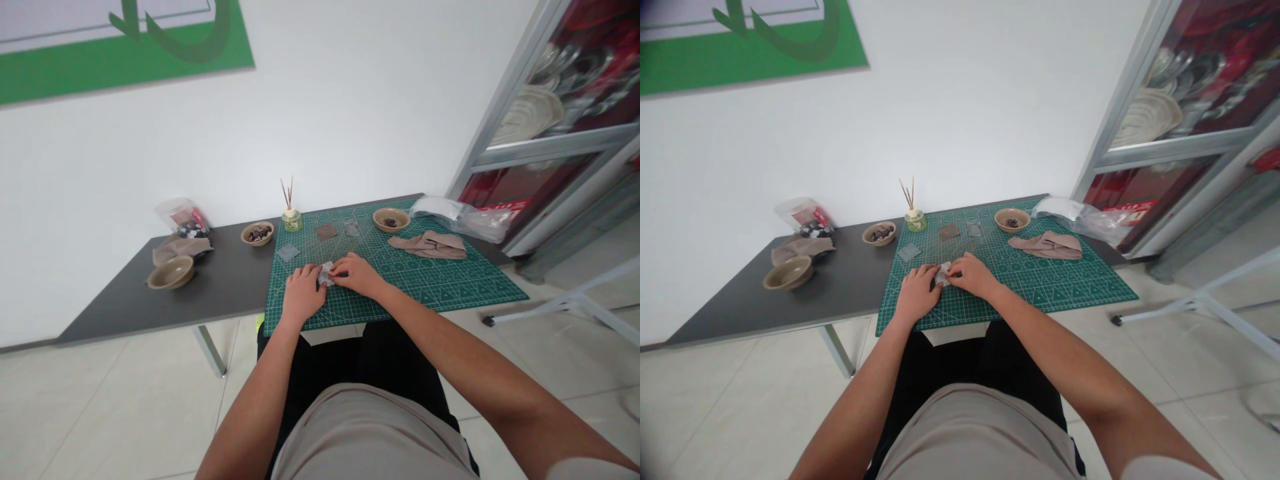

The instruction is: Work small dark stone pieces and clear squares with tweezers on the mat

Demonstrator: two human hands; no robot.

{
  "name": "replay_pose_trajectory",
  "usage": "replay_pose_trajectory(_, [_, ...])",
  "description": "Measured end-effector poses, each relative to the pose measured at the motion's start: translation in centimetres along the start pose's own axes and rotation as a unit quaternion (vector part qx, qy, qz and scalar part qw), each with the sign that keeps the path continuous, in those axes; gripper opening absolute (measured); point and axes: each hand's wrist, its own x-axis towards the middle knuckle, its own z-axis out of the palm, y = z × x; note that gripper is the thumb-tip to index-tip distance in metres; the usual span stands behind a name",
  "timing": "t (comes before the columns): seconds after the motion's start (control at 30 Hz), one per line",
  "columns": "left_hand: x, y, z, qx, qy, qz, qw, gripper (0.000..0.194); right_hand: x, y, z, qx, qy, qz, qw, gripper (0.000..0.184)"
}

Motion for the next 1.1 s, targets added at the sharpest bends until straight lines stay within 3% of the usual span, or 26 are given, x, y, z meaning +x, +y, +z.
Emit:
replay_pose_trajectory(0.23, [0.0, 0.3, -0.2, 0.002, -0.017, -0.014, 1.000, 0.040, 0.7, -0.5, 0.5, -0.001, -0.016, -0.021, 1.000, 0.010])
replay_pose_trajectory(0.47, [0.0, 0.3, -0.4, -0.001, -0.020, -0.014, 1.000, 0.041, 0.6, -0.8, 1.0, -0.048, 0.061, 0.041, 0.996, 0.010])
replay_pose_trajectory(0.63, [0.0, 0.4, -0.5, 0.007, -0.023, -0.012, 1.000, 0.039, 0.6, -0.8, 1.0, -0.016, 0.007, -0.030, 0.999, 0.010])
replay_pose_trajectory(0.8, [0.0, 0.3, -0.4, 0.002, -0.014, -0.011, 1.000, 0.040, 0.7, -1.0, 1.1, -0.064, 0.053, 0.030, 0.996, 0.012])
replay_pose_trajectory(1.0, [-0.1, 0.3, -0.3, 0.004, -0.013, -0.010, 1.000, 0.039, 0.5, -1.0, 1.0, -0.031, 0.009, -0.043, 0.999, 0.008])
replay_pose_trajectory(1.1, [-0.1, 0.4, -0.3, 0.005, -0.009, -0.010, 1.000, 0.040, 0.5, -1.1, 1.0, -0.067, 0.042, 0.000, 0.997, 0.010])
